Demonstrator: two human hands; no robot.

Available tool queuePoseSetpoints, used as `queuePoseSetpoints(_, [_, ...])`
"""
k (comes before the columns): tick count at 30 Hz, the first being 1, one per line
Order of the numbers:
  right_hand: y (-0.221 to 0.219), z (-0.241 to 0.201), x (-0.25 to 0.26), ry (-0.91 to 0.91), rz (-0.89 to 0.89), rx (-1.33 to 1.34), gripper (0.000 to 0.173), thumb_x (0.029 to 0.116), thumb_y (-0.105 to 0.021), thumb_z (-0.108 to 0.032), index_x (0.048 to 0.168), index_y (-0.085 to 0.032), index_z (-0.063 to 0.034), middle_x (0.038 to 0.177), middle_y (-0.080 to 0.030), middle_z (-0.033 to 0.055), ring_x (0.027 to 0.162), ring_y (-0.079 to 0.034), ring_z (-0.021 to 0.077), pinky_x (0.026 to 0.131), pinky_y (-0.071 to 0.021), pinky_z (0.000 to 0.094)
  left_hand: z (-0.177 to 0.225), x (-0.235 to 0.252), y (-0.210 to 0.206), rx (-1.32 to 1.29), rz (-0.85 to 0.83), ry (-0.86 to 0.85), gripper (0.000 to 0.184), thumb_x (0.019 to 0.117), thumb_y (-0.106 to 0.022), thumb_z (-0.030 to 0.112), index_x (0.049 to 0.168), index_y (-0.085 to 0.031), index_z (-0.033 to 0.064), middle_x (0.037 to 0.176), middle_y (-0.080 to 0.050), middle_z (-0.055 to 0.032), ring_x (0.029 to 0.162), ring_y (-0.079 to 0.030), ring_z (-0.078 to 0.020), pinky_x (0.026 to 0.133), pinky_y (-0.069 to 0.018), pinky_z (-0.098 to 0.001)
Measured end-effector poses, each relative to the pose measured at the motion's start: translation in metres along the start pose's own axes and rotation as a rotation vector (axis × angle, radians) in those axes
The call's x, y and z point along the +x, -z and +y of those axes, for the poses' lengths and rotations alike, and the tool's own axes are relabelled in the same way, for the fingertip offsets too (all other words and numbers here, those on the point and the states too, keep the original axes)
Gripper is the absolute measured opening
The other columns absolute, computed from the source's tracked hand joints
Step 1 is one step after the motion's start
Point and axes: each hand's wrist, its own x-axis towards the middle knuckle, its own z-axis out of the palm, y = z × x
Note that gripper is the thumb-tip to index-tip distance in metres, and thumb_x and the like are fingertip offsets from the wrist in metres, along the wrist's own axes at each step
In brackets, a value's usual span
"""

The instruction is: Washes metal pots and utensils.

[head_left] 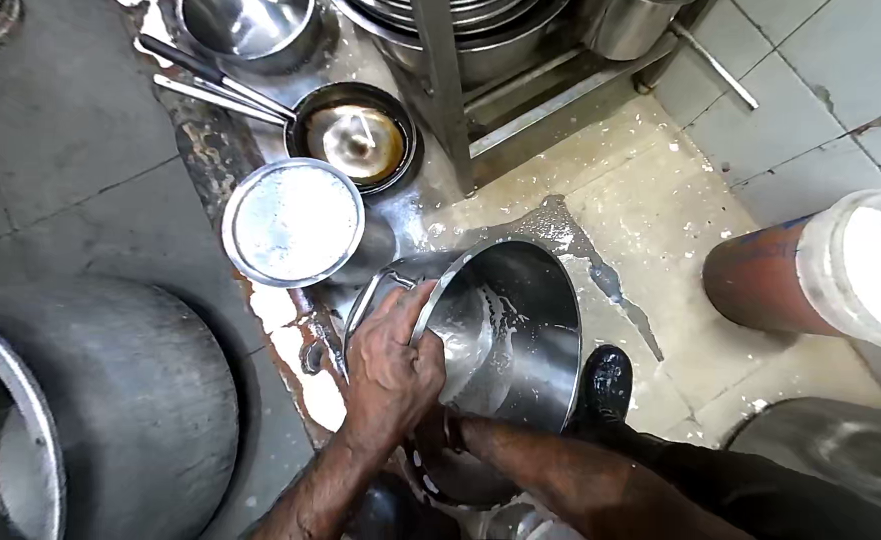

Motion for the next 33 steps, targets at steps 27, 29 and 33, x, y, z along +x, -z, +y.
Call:
queuePoseSetpoints(27, [0.016,-0.094,-0.050,-0.230,0.268,0.459,0.040,0.1123,-0.029,-0.005,0.147,-0.042,0.0089,0.141,-0.054,0.0212,0.123,-0.055,0.0165,0.106,-0.0432,0.0263,0.010,-0.005,0.007,-0.057,-0.046,0.074,0.042,0.0871,-0.057,0.007,0.127,-0.071,0.0055,0.106,-0.071,-0.0152,0.093,-0.070,-0.0314,0.077,-0.0553,-0.0558])
queuePoseSetpoints(29, [0.020,-0.102,-0.075,-0.185,0.339,0.621,0.040,0.1146,-0.026,-0.019,0.137,-0.053,0.0004,0.124,-0.060,0.0132,0.108,-0.058,0.0133,0.094,-0.0479,0.0290,0.016,0.002,0.008,-0.076,-0.052,0.167,0.041,0.0905,-0.056,0.005,0.129,-0.069,0.0036,0.114,-0.070,-0.0192,0.103,-0.068,-0.0366,0.085,-0.0533,-0.0610])
queuePoseSetpoints(33, [0.036,-0.082,-0.100,-0.085,0.384,0.698,0.043,0.1107,-0.035,-0.046,0.124,-0.061,-0.0138,0.103,-0.063,-0.0005,0.091,-0.058,0.0058,0.080,-0.0502,0.0257,0.027,0.022,0.010,-0.074,-0.088,0.369,0.042,0.0936,-0.054,0.004,0.134,-0.065,0.0036,0.124,-0.067,-0.0211,0.115,-0.065,-0.0385,0.096,-0.0506,-0.0607])
